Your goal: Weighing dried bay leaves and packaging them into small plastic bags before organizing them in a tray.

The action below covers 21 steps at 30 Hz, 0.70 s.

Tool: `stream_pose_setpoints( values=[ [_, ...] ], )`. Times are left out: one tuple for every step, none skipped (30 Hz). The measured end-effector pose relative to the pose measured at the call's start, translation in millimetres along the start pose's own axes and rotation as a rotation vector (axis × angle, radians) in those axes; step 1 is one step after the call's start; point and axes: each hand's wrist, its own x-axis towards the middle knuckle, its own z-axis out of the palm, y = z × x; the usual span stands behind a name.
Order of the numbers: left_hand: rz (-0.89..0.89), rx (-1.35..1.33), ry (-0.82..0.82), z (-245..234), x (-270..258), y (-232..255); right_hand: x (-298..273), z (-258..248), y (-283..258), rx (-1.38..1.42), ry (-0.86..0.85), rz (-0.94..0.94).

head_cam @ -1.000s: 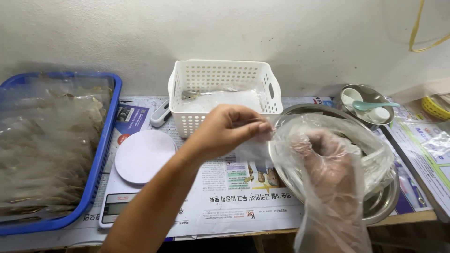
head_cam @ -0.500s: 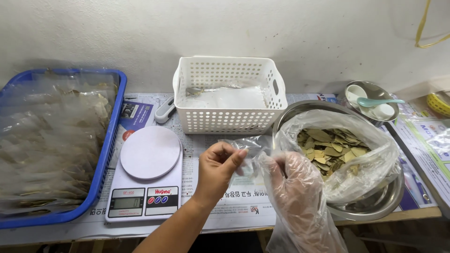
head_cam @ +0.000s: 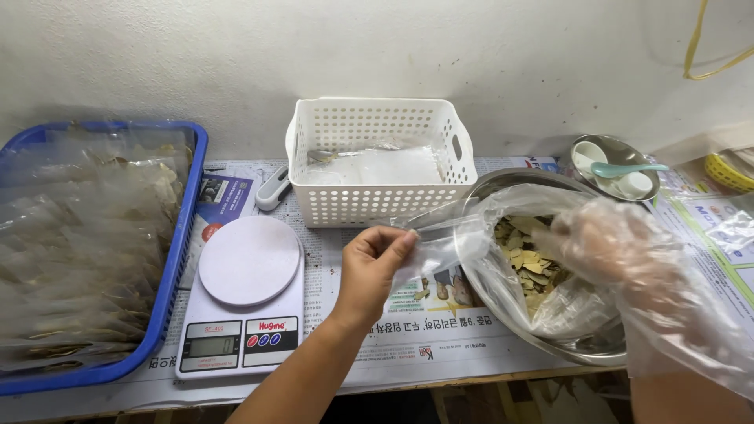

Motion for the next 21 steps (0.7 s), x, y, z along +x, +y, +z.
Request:
stream_pose_setpoints(
  values=[
    [-0.035,-0.025,-0.008,5,3,1,-6,-9,-14,-0.166,-0.150,0.090],
    [-0.070,-0.051,-0.016,11,5,2,-11,-17,-28,-0.333,-0.299,0.182],
    [-0.069,-0.052,-0.018,16,8,-3,4,11,-6,-0.333,-0.297,0.184],
    [-0.077,-0.075,-0.002,22,11,-9,18,40,16,0.192,-0.180,0.283],
    [-0.088,-0.100,0.015,27,13,-15,32,69,39,0.717,-0.049,0.370],
    [-0.090,-0.102,0.014,35,12,-16,41,70,50,0.715,-0.049,0.372],
    [-0.051,-0.059,0.057,42,13,-16,49,75,55,0.685,-0.036,0.351],
    [-0.013,-0.016,0.101,49,13,-16,53,84,55,0.655,-0.023,0.329],
    [-0.010,-0.016,0.101,50,15,-19,60,87,58,0.625,-0.011,0.304],
    [0.013,0.024,0.094,50,18,-23,67,90,62,0.595,0.000,0.280],
    [0.030,0.065,0.087,50,17,-27,72,96,66,0.565,0.007,0.260],
    [0.026,0.066,0.086,53,13,-22,76,101,70,0.534,0.013,0.240],
    [0.041,0.102,0.084,55,11,-16,81,104,74,0.505,0.023,0.219],
    [0.056,0.137,0.081,58,8,-9,86,108,78,0.475,0.034,0.199],
    [0.056,0.137,0.080,58,11,-10,90,111,81,0.445,0.043,0.176],
    [0.036,0.124,0.084,58,14,-10,94,114,84,0.415,0.053,0.154],
    [0.014,0.112,0.090,57,16,-10,98,118,86,0.384,0.061,0.131],
    [0.013,0.113,0.091,56,17,-11,102,121,89,0.354,0.068,0.107],
    [0.009,0.106,0.100,56,17,-11,105,126,91,0.325,0.075,0.086],
    [0.005,0.099,0.109,55,17,-12,107,130,94,0.297,0.081,0.064],
    [0.002,0.100,0.107,54,18,-15,109,133,95,0.268,0.089,0.045]
  ],
)
